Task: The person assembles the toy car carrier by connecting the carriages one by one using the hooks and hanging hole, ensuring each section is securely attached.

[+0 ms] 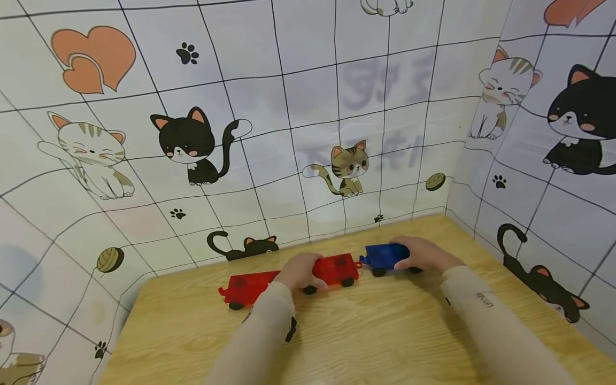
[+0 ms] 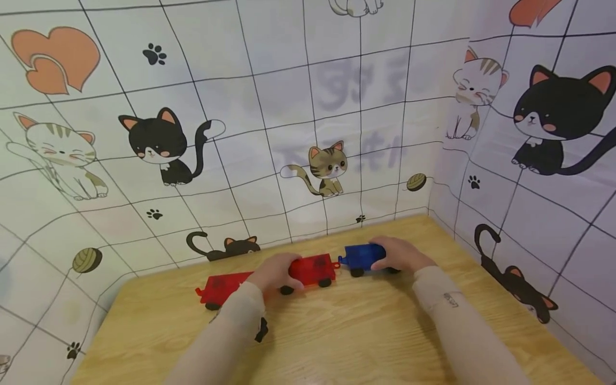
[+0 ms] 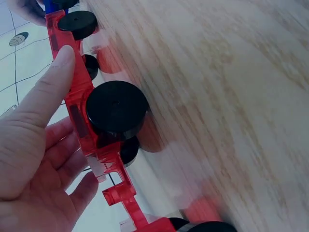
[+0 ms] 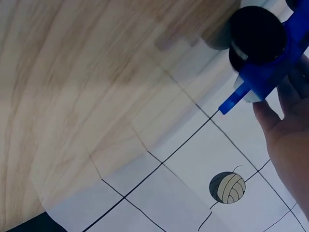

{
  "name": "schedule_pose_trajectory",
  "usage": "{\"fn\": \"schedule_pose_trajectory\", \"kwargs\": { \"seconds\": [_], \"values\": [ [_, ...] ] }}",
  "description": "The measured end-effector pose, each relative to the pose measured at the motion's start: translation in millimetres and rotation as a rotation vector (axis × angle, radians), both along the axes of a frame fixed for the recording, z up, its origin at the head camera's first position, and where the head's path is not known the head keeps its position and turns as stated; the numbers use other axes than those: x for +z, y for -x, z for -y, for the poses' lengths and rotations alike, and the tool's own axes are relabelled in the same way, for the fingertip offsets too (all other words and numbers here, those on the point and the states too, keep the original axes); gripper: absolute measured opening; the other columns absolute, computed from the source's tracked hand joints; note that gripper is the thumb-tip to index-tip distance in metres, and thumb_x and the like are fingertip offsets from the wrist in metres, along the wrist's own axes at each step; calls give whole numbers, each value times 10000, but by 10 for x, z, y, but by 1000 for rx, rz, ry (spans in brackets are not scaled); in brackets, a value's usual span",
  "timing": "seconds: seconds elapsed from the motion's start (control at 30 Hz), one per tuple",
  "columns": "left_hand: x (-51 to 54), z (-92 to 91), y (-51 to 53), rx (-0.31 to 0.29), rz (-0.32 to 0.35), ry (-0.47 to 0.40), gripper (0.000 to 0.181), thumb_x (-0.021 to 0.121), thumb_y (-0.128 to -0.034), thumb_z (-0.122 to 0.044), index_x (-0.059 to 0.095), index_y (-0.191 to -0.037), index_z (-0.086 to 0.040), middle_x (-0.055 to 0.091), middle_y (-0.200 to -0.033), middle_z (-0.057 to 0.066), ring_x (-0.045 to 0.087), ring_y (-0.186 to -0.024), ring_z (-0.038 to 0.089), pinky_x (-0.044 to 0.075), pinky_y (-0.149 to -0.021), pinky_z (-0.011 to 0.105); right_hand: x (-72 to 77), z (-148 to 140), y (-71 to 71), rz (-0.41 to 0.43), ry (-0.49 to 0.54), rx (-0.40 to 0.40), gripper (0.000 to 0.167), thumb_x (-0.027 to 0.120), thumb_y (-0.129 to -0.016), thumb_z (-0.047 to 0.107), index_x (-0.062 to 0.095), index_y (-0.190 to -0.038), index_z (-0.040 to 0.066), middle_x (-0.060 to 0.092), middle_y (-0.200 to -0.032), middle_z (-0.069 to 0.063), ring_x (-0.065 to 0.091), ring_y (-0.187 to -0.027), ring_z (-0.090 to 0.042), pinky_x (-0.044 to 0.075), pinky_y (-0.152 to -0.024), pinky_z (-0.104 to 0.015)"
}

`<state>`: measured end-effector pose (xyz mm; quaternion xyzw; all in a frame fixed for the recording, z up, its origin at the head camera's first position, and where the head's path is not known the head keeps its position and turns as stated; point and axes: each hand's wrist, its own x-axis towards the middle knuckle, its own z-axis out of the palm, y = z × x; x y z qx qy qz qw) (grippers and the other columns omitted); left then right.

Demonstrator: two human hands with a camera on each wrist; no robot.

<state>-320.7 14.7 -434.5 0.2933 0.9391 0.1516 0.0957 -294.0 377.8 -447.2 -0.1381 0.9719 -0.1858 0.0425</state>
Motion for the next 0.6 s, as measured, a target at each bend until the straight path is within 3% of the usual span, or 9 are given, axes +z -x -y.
{"fn": "schedule_pose_trajectory", "kwargs": {
  "seconds": [0.37, 0.6],
  "values": [
    [18, -23, 11, -7, -42, 34, 810, 900, -748, -445, 583, -1419, -119, 651, -1316, 43, 602, -1145, 245, 489, -997, 404, 57, 52, 107, 67, 22, 43, 918, 856, -784, 473, 492, -1463, -27, 503, -1452, -274, 500, -1292, -463, 419, -1029, -616],
    [-24, 32, 43, 3, -47, 44, 824, 894, -738, -489, 590, -1419, -139, 645, -1334, 33, 596, -1170, 239, 486, -1003, 399, 45, 121, 129, 114, 62, 101, 910, 874, -802, 369, 441, -1485, -48, 459, -1466, -308, 476, -1295, -488, 409, -1023, -637]
  ]
}}
